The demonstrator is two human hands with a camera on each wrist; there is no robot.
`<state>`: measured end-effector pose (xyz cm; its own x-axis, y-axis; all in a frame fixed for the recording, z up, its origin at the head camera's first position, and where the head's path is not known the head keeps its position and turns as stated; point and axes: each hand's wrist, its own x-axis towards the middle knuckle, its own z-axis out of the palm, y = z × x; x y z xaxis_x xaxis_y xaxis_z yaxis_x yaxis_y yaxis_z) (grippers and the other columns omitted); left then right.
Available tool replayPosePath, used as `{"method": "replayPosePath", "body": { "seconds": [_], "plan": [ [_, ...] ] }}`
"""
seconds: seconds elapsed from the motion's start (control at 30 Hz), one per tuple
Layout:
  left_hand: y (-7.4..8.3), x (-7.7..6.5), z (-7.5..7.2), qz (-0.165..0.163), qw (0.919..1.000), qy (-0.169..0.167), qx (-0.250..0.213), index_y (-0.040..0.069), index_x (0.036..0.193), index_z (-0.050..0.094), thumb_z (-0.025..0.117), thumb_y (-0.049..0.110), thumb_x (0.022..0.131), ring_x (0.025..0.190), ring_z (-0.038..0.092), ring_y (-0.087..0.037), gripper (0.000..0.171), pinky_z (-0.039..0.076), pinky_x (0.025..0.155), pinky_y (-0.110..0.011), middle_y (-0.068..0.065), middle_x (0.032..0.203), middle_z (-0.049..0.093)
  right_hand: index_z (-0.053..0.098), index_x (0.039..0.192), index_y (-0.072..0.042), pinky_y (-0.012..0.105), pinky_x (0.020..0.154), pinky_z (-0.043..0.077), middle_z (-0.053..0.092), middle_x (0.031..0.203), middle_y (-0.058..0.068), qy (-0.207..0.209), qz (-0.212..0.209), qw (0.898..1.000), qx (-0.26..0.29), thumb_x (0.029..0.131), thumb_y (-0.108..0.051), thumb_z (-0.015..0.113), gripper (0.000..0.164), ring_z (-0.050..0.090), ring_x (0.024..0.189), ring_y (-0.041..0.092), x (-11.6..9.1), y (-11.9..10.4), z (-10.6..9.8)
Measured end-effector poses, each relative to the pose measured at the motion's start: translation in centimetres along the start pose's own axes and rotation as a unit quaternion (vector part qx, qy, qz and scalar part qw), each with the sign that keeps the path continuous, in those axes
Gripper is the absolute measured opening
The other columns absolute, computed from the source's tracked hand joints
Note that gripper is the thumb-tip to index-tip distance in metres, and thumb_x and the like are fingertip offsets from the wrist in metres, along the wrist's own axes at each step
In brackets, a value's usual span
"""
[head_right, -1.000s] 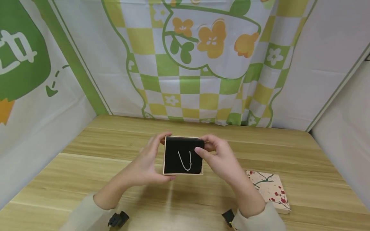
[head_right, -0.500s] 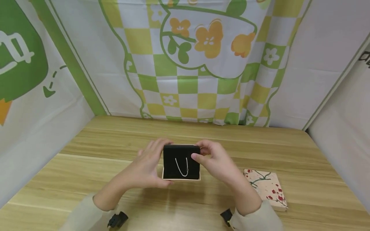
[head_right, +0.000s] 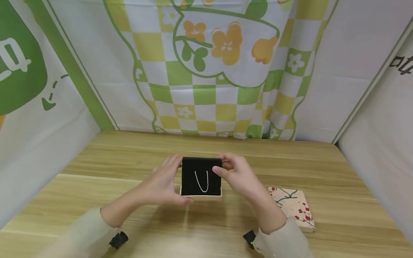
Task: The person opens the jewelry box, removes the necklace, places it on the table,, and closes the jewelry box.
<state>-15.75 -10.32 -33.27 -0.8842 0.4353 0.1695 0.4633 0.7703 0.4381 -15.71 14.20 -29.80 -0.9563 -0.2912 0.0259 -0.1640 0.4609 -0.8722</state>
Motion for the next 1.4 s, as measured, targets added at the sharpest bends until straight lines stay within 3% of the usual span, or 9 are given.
{"method": "replayPosePath", "body": {
  "seconds": [0.23,0.43,0.7,1.0,1.23,1.4],
  "plan": [
    [-0.6,-0.5,0.1,-0.005,0.9998,0.02,-0.002,0.005,0.153,0.03,0.087,0.056,0.06,0.143,0.035,-0.032,0.121,0.037,0.104,-0.066,-0.012,0.156,0.037,0.056,0.129,0.002,0.055,0.102,0.047,0.06,0.134,0.024,0.001,-0.014,1.0,0.009,0.098,-0.017,0.062,0.037,0.053,0.13,0.039,0.3,-0.1,0.3],
    [-1.1,-0.9,0.7,0.01,0.9996,0.024,0.011,0.01,0.148,0.038,0.09,0.055,0.055,0.137,0.041,-0.029,0.116,0.04,0.1,-0.064,-0.007,0.148,0.047,0.056,0.127,0.004,0.049,0.099,0.049,0.066,0.125,0.024,0.022,-0.03,0.999,0.029,0.098,-0.012,0.06,0.033,0.062,0.119,0.032,0.4,-0.2,0.4],
    [-1.3,-1.2,1.7,0.019,0.9998,0.005,0.007,0.012,0.144,0.041,0.089,0.055,0.054,0.137,0.042,-0.029,0.11,0.04,0.099,-0.064,-0.008,0.146,0.049,0.054,0.125,0.005,0.035,0.092,0.05,0.071,0.112,0.02,0.016,-0.047,0.997,0.054,0.099,-0.008,0.059,0.031,0.065,0.097,0.009,0.3,-0.3,0.0],
    [-1.5,-0.8,2.8,0.044,0.9979,-0.04,-0.026,0.024,0.151,0.033,0.087,0.055,0.056,0.133,0.045,-0.028,0.114,0.04,0.097,-0.066,-0.005,0.147,0.048,0.056,0.121,0.005,0.025,0.08,0.051,0.073,0.104,0.016,-0.003,-0.069,0.997,0.028,0.097,-0.01,0.062,0.028,0.065,0.089,0.008,-1.0,-0.3,-0.3],
    [-1.5,-0.9,3.4,0.047,0.9958,-0.076,-0.018,0.012,0.146,0.04,0.085,0.057,0.058,0.134,0.045,-0.028,0.108,0.041,0.098,-0.063,-0.008,0.146,0.049,0.058,0.117,0.002,0.025,0.081,0.052,0.074,0.104,0.014,-0.025,-0.065,0.997,0.029,0.096,-0.013,0.064,0.026,0.068,0.09,0.007,-2.8,0.9,-1.0],
    [-1.7,-1.0,3.6,0.043,0.995,-0.087,-0.024,0.012,0.145,0.04,0.085,0.055,0.059,0.135,0.043,-0.029,0.107,0.041,0.097,-0.061,-0.009,0.146,0.047,0.057,0.118,0.003,0.025,0.085,0.053,0.074,0.108,0.016,-0.02,-0.059,0.997,0.048,0.097,-0.013,0.063,0.027,0.069,0.093,0.005,-3.5,0.9,-1.7]
  ]
}}
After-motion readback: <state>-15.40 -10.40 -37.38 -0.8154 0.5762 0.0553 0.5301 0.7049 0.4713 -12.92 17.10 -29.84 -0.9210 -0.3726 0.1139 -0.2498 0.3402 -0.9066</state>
